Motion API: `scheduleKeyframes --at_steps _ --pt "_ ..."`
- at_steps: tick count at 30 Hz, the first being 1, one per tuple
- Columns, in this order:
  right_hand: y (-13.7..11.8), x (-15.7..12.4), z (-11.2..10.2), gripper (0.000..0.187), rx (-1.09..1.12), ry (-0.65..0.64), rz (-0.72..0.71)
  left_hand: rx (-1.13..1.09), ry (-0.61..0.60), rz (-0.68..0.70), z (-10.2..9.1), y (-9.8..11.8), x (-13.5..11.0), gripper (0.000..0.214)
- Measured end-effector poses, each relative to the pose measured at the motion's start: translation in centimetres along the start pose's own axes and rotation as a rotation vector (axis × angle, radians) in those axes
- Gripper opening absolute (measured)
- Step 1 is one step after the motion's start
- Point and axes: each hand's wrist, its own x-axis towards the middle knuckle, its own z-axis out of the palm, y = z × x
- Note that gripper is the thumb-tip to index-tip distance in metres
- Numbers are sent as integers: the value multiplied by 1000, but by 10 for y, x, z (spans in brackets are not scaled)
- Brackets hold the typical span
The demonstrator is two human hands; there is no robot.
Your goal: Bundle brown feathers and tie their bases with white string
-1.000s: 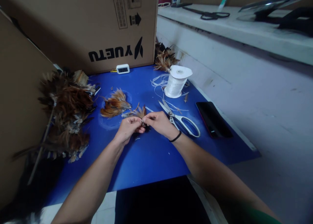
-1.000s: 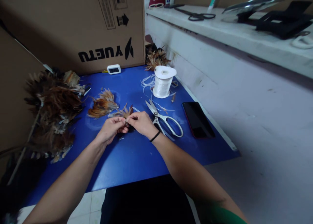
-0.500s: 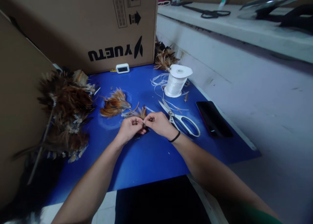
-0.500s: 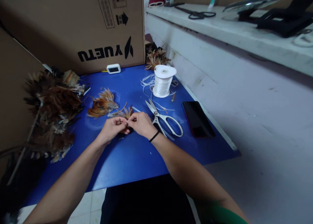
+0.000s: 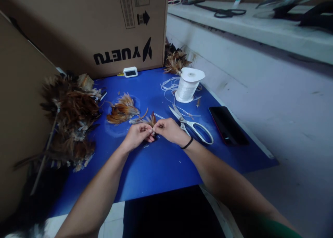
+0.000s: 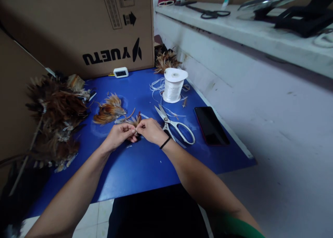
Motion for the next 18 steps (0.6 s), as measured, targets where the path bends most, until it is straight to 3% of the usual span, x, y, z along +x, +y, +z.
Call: scheduleKeyframes --at_steps 6,13,15,18 --pt "6 3 0 13 34 -46 -2 204 55 80 3 -1 0 14" --pt "-1 0 0 13 300 -98 157 659 220 373 7 -4 -1 7" --pt "-8 -2 -2 14 374 -111 227 668 240 410 8 -4 -2 6" --pt "-14 -3 -6 16 454 -132 251 506 207 367 7 -4 -2 6"
